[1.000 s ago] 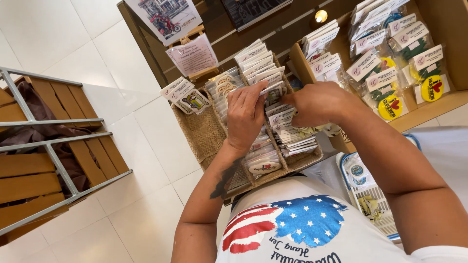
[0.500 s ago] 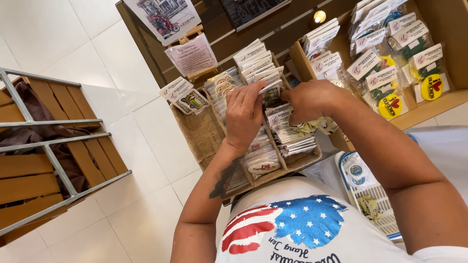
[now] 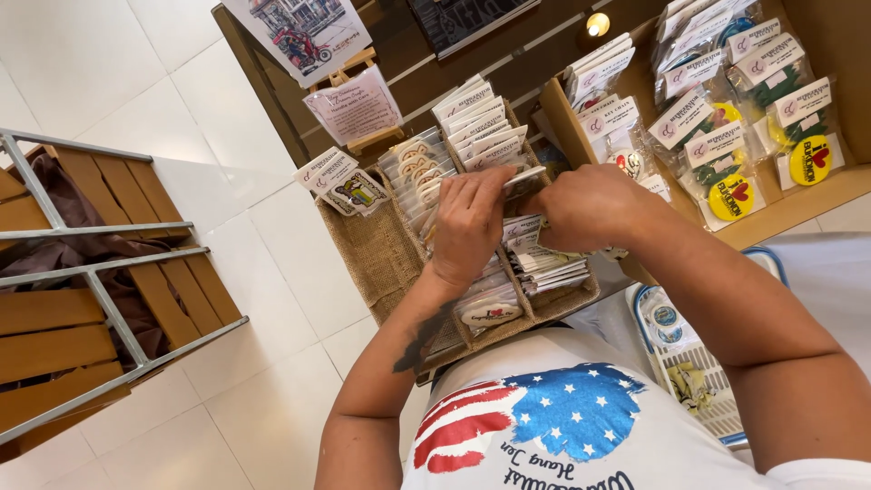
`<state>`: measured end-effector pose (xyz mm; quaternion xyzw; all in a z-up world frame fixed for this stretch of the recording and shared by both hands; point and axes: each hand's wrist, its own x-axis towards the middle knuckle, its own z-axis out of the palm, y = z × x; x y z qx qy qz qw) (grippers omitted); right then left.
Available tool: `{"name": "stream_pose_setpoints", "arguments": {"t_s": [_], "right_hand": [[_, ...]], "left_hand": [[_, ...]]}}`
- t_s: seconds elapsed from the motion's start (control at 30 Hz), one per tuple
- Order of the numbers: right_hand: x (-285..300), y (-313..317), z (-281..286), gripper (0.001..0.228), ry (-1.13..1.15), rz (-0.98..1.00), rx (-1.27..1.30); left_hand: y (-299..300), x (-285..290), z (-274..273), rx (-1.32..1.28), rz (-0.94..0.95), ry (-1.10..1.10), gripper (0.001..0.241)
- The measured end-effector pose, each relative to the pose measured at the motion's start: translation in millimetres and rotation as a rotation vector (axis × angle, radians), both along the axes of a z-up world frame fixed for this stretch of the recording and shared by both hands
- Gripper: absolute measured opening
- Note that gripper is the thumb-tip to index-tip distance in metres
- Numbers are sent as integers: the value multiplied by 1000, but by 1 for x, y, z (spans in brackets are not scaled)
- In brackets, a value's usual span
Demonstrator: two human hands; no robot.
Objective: Organizing and cleaning refrigerator magnets in a display box within a store.
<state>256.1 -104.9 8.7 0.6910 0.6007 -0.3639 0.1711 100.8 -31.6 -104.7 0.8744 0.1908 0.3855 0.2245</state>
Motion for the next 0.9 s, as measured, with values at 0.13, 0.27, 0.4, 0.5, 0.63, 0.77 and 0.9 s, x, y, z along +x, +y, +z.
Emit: {"name": "stream_pose_setpoints", "arguments": {"t_s": [0.13, 0.27, 0.4, 0.5, 0.63, 0.77, 0.9], "right_hand": [[-3, -3, 1, 40, 0, -16, -15], [-4, -6, 9, 41, 5, -23, -22], [-2, -9, 15, 42, 79, -52, 20], [-5, -9, 21, 45, 87, -68, 19], [-7, -8, 24, 41, 33, -98, 1], [-6, -10, 28, 43, 10, -145, -48], [-3, -15, 30, 45, 18, -188, -38]], "left_hand": [[0, 1, 4, 69, -8, 59, 21], [1, -1, 13, 147, 62, 119, 26], [2, -2, 10, 132, 87, 114, 29], [0, -3, 21, 74, 96, 123, 35], [-5, -10, 11, 41, 50, 112, 32], [-15, -21, 18, 12, 16, 274, 24], [-23, -29, 13, 89, 4, 344, 22]]}}
